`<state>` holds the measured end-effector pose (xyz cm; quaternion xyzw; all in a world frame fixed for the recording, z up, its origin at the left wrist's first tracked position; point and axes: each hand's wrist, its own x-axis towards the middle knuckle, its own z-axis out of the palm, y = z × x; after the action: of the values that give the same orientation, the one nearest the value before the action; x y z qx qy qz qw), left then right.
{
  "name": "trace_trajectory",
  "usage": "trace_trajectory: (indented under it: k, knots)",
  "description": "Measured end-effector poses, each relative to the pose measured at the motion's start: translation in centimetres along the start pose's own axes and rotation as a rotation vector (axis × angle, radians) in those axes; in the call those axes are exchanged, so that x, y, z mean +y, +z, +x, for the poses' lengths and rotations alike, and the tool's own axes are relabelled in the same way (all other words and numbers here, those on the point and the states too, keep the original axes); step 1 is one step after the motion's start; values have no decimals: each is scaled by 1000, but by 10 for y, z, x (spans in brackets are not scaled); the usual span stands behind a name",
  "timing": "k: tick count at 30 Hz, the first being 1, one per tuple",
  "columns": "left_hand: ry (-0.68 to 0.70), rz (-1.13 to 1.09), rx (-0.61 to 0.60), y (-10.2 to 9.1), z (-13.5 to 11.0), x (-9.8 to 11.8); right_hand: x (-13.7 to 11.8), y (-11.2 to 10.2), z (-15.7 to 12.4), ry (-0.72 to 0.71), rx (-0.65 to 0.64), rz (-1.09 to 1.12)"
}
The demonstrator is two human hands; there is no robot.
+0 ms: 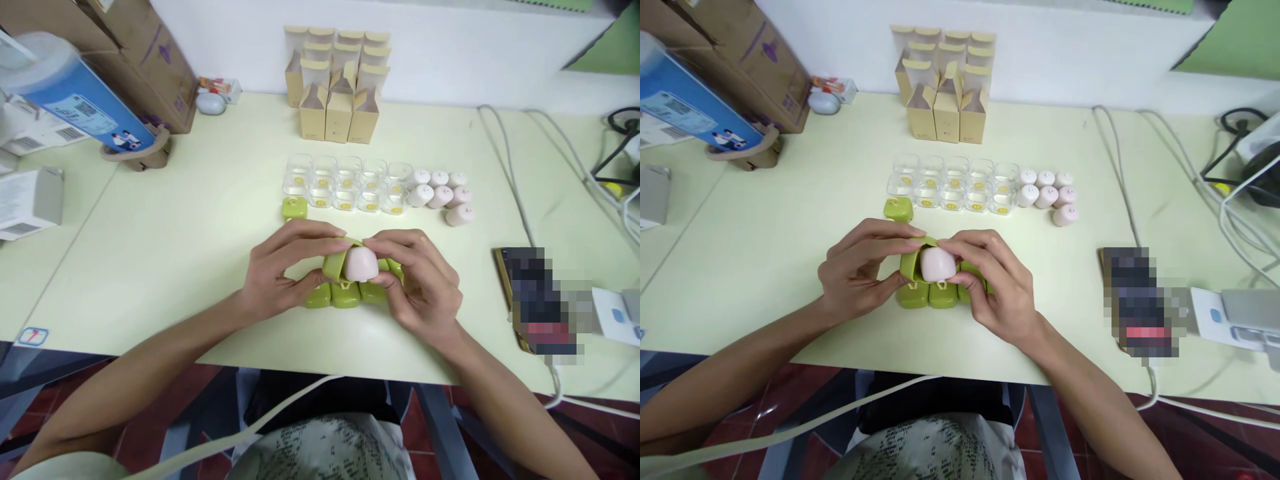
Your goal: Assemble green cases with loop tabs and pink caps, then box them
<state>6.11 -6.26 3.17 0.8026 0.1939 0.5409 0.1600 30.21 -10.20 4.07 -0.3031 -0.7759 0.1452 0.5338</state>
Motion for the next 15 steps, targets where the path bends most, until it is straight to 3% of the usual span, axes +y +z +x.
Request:
trace_trajectory:
  k: [10,15]
  knots:
    - [-13,-82,34,3,-2,0,-5,-5,-1,-141,23,-186]
    - [-2,-46,62,4,-2,-1,-3,-7,-1,-100,-1,-171]
